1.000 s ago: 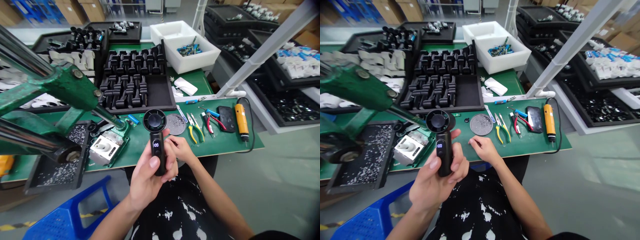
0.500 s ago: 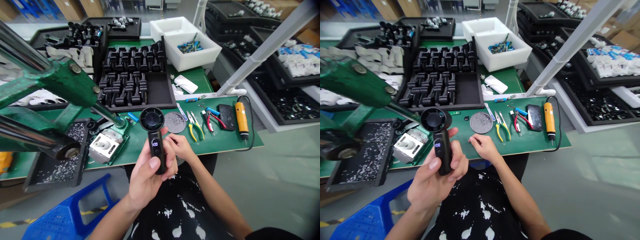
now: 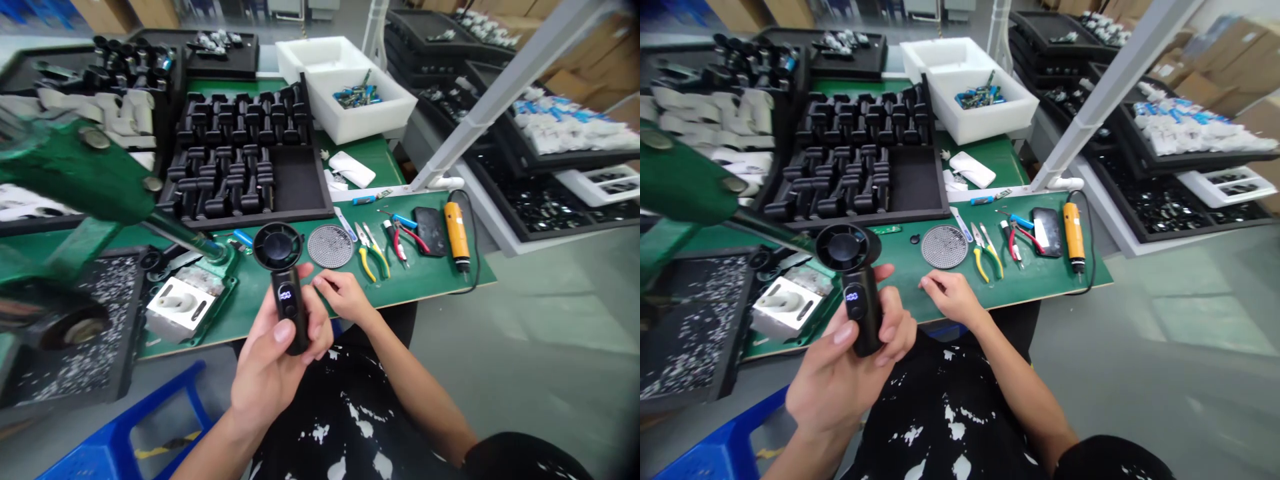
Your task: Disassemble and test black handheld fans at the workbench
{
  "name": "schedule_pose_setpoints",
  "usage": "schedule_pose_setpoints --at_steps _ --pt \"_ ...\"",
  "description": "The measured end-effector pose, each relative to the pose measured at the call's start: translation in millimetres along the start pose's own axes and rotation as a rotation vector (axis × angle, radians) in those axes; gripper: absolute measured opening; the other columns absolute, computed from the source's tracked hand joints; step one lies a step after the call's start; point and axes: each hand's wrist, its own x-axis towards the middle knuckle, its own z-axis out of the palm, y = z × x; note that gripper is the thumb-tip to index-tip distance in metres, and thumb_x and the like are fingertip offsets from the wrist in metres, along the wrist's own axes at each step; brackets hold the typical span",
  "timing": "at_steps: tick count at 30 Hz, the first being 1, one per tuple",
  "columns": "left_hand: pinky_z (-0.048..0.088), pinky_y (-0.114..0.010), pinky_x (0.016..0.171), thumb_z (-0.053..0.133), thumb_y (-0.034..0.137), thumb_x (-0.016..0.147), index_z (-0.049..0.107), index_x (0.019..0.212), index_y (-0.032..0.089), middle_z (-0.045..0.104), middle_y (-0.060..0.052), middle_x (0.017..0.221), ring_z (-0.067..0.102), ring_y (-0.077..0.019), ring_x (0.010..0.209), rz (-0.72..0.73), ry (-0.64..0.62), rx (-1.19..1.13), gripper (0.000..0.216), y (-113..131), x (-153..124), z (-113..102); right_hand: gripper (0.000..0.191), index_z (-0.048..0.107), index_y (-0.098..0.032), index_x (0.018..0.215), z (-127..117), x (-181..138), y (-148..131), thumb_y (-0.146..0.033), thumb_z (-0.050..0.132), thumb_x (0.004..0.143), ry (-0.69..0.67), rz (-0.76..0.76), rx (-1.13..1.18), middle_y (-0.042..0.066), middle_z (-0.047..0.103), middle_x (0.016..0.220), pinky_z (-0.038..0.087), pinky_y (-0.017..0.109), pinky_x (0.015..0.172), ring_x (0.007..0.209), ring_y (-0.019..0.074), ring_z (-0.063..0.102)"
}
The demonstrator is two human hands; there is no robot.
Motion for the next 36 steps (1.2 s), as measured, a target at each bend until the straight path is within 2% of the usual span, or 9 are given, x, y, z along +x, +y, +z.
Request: schedule_pose_setpoints --at_steps 5,9,11,17,23,27,30,33,36 --pt "0.035 -0.029 0.059 0.061 0.038 0.093 0.062 0.128 0.020 0.050 0.000 0.075 0.042 -0.0121 0.060 -0.095 0.170 0.029 0.040 -11 -2 -11 0.033 0.076 -0.022 0.099 -41 -16 -10 -0.042 0.051 0.108 0.076 0.002 -0.079 0.002 0.073 0.084 0.047 0.028 0.068 0.069 0.0149 0.061" --pt "0.034 -0.029 0.057 0.060 0.038 0.092 0.063 0.127 0.020 0.049 0.000 0.075 0.041 -0.0129 0.060 -0.144 0.237 0.053 0.040 -23 -6 -23 0.039 0.075 -0.020 0.105 -96 -28 4 -0.047 0.047 0.109 0.326 0.200 -0.379 0.003 0.072 0.077 0.047 0.029 0.063 0.064 0.0169 0.063" --pt "0.033 -0.029 0.057 0.060 0.038 0.092 0.063 0.127 0.020 0.049 0.000 0.075 0.040 -0.0126 0.060 -0.156 0.264 0.058 0.040 -29 -8 -27 0.039 0.075 -0.019 0.107 -116 -26 11 -0.046 0.047 0.109 0.367 0.264 -0.502 0.003 0.072 0.074 0.048 0.029 0.063 0.063 0.0180 0.065" --pt "0.033 -0.029 0.059 0.062 0.037 0.092 0.062 0.128 0.019 0.049 0.000 0.076 0.041 -0.0136 0.062 -0.159 0.288 0.068 0.040 -32 -11 -27 0.031 0.077 -0.019 0.105 -137 21 15 -0.037 0.051 0.105 0.270 0.289 -0.830 0.013 0.079 0.102 0.048 0.037 0.085 0.098 0.0294 0.072" --pt "0.033 -0.029 0.059 0.062 0.038 0.092 0.060 0.131 0.020 0.052 0.000 0.077 0.041 -0.0126 0.060 -0.077 0.247 0.050 0.043 -26 -15 -26 0.023 0.075 -0.017 0.083 -145 68 26 -0.037 0.070 0.091 0.005 0.344 -0.973 0.014 0.077 0.083 0.049 0.036 0.076 0.084 0.0287 0.072" --pt "0.034 -0.030 0.060 0.060 0.038 0.094 0.059 0.131 0.020 0.052 0.000 0.079 0.042 -0.0123 0.059 -0.013 0.191 0.037 0.041 -21 -16 -25 0.016 0.071 -0.018 0.076 -154 76 27 -0.030 0.068 0.087 -0.019 0.342 -0.962 0.011 0.076 0.077 0.050 0.035 0.073 0.078 0.0268 0.071" --pt "0.033 -0.030 0.060 0.059 0.038 0.094 0.058 0.131 0.021 0.053 0.000 0.082 0.044 -0.0116 0.059 0.012 0.173 0.026 0.040 -16 -16 -23 0.011 0.069 -0.019 0.088 -162 69 16 -0.027 0.062 0.091 0.124 0.319 -0.908 0.010 0.077 0.082 0.052 0.036 0.074 0.080 0.0254 0.072" --pt "0.032 -0.030 0.059 0.060 0.037 0.094 0.058 0.129 0.022 0.054 -0.001 0.087 0.045 -0.0104 0.059 0.019 0.160 0.019 0.038 -12 -16 -20 0.008 0.064 -0.021 0.100 -158 45 -12 -0.023 0.061 0.093 0.357 0.208 -0.486 0.005 0.078 0.080 0.054 0.033 0.063 0.064 0.0186 0.069" --pt "0.034 -0.030 0.060 0.062 0.034 0.093 0.059 0.126 0.023 0.055 -0.001 0.092 0.048 -0.0097 0.059 0.013 0.158 0.008 0.035 -10 -15 -16 0.017 0.067 -0.025 0.110 -136 3 -61 -0.026 0.071 0.094 0.398 -0.018 -0.024 0.003 0.078 0.086 0.061 0.034 0.062 0.066 0.0182 0.073"
